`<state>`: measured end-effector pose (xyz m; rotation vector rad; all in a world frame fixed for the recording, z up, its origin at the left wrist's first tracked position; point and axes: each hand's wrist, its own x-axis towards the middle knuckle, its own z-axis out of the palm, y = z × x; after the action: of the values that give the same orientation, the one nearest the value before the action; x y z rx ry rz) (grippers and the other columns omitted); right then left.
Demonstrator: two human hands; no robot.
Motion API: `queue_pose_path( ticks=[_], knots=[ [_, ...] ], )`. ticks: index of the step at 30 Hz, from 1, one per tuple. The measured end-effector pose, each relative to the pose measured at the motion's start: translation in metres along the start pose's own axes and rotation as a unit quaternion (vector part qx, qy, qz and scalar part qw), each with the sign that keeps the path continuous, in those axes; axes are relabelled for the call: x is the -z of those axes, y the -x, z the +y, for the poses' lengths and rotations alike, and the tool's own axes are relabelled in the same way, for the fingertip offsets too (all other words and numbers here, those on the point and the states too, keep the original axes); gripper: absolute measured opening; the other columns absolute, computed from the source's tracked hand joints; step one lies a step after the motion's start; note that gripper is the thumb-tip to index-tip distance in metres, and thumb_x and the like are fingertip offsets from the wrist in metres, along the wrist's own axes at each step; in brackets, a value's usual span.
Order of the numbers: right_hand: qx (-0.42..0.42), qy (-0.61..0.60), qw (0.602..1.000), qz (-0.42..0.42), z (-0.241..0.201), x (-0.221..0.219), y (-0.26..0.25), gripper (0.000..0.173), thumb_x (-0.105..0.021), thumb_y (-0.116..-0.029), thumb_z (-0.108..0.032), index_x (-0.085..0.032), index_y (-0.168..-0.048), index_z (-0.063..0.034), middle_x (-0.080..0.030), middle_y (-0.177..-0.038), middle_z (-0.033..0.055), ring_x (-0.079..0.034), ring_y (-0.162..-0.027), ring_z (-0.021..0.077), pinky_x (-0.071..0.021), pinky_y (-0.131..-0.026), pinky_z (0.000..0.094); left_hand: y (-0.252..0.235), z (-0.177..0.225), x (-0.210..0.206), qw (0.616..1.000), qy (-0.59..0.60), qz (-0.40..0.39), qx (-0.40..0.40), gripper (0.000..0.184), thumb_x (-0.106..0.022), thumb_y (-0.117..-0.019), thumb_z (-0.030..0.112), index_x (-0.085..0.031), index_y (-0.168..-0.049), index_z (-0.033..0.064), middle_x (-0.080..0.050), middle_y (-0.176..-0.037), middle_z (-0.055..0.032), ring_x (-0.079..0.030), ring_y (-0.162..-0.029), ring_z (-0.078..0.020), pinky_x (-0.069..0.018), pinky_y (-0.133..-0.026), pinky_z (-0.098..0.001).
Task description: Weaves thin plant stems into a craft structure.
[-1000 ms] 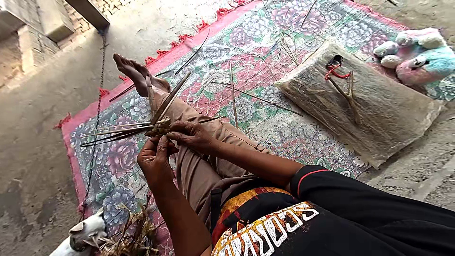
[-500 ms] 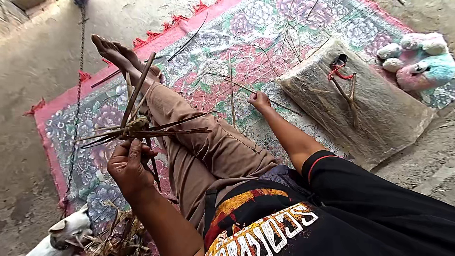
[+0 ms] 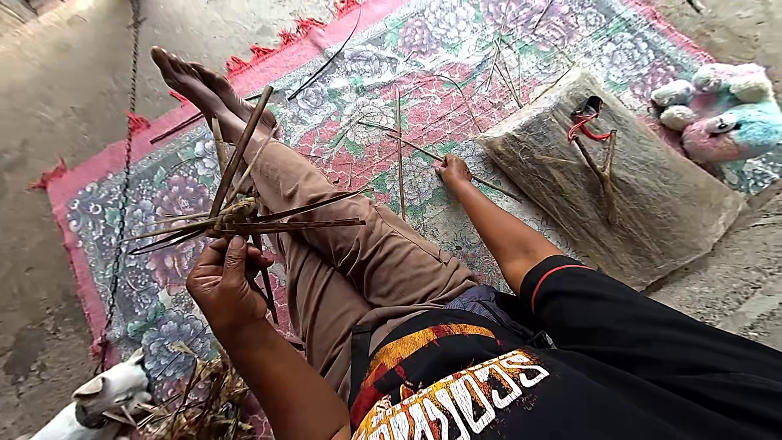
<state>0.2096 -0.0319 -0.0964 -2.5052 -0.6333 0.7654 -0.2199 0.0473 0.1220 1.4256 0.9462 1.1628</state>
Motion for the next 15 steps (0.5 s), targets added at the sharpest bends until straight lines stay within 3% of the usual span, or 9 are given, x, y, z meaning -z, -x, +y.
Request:
queue_pose_path(
  ticks=[2,6,8,11,13,15],
  knots=[
    [0.039,-0.010,0.999,0.023,0.010,-0.008,0.011,0.032,-0.066,-0.0963,-0.011,-0.064,-0.126,0.0004,-0.061,-0.130,0.0275,-0.056,-0.126,0.0449,-0.0452,-0.102,0.0640,0.001,0.000,0.000,1.000,-0.004,0.004,0.001,0.013,-0.054,-0.1032,0.007,-0.065,-0.101,0.0126,-0.068,-0.074,0.0077,-0.066,-0.061,-0.0043,-0.0589,-0.060,-0.0212],
    [0.038,-0.010,0.999,-0.027,-0.009,-0.008,0.048,0.064,-0.080,-0.0815,-0.010,-0.057,-0.141,-0.0045,-0.044,-0.145,0.0338,-0.041,-0.136,0.0517,-0.0402,-0.104,0.0678,0.002,0.002,-0.002,0.999,-0.043,0.021,-0.010,0.009,-0.056,-0.1026,0.007,-0.063,-0.102,0.0121,-0.068,-0.075,0.0087,-0.066,-0.061,-0.0041,-0.0593,-0.060,-0.0214],
    [0.069,-0.057,0.992,-0.085,-0.031,-0.004,0.059,0.067,-0.082,-0.0845,-0.017,-0.055,-0.144,-0.0016,-0.050,-0.142,0.0347,-0.047,-0.133,0.0523,-0.0400,-0.105,0.0689,0.001,0.002,-0.001,0.997,-0.065,0.024,-0.021,0.007,-0.057,-0.1024,0.007,-0.062,-0.104,0.0124,-0.069,-0.077,0.0100,-0.067,-0.063,-0.0035,-0.0600,-0.060,-0.0216],
    [0.132,-0.108,0.980,-0.100,-0.065,0.000,0.067,0.051,-0.073,-0.0929,-0.014,-0.058,-0.140,-0.0014,-0.061,-0.134,0.0277,-0.058,-0.125,0.0442,-0.0438,-0.106,0.0619,0.003,0.006,0.000,0.996,-0.078,0.025,-0.032,0.006,-0.057,-0.1024,0.007,-0.061,-0.104,0.0116,-0.068,-0.075,0.0101,-0.067,-0.062,-0.0033,-0.0599,-0.060,-0.0215],
    [0.157,-0.061,0.985,-0.043,-0.073,-0.003,0.068,0.046,-0.063,-0.0970,-0.012,-0.059,-0.142,-0.0062,-0.057,-0.141,0.0230,-0.052,-0.134,0.0406,-0.0419,-0.110,0.0593,0.005,0.011,0.001,0.996,-0.080,0.029,-0.040,0.007,-0.057,-0.1023,0.007,-0.062,-0.104,0.0106,-0.068,-0.075,0.0092,-0.066,-0.061,-0.0040,-0.0594,-0.059,-0.0219],
    [0.175,0.043,0.984,-0.005,-0.051,-0.016,0.055,0.054,-0.057,-0.1031,-0.021,-0.046,-0.154,-0.0094,-0.036,-0.161,0.0206,-0.031,-0.150,0.0408,-0.0280,-0.117,0.0636,0.006,0.014,0.004,0.995,-0.080,0.027,-0.048,0.007,-0.057,-0.1024,0.007,-0.062,-0.103,0.0110,-0.067,-0.074,0.0095,-0.066,-0.061,-0.0036,-0.0592,-0.060,-0.0219]
  ],
)
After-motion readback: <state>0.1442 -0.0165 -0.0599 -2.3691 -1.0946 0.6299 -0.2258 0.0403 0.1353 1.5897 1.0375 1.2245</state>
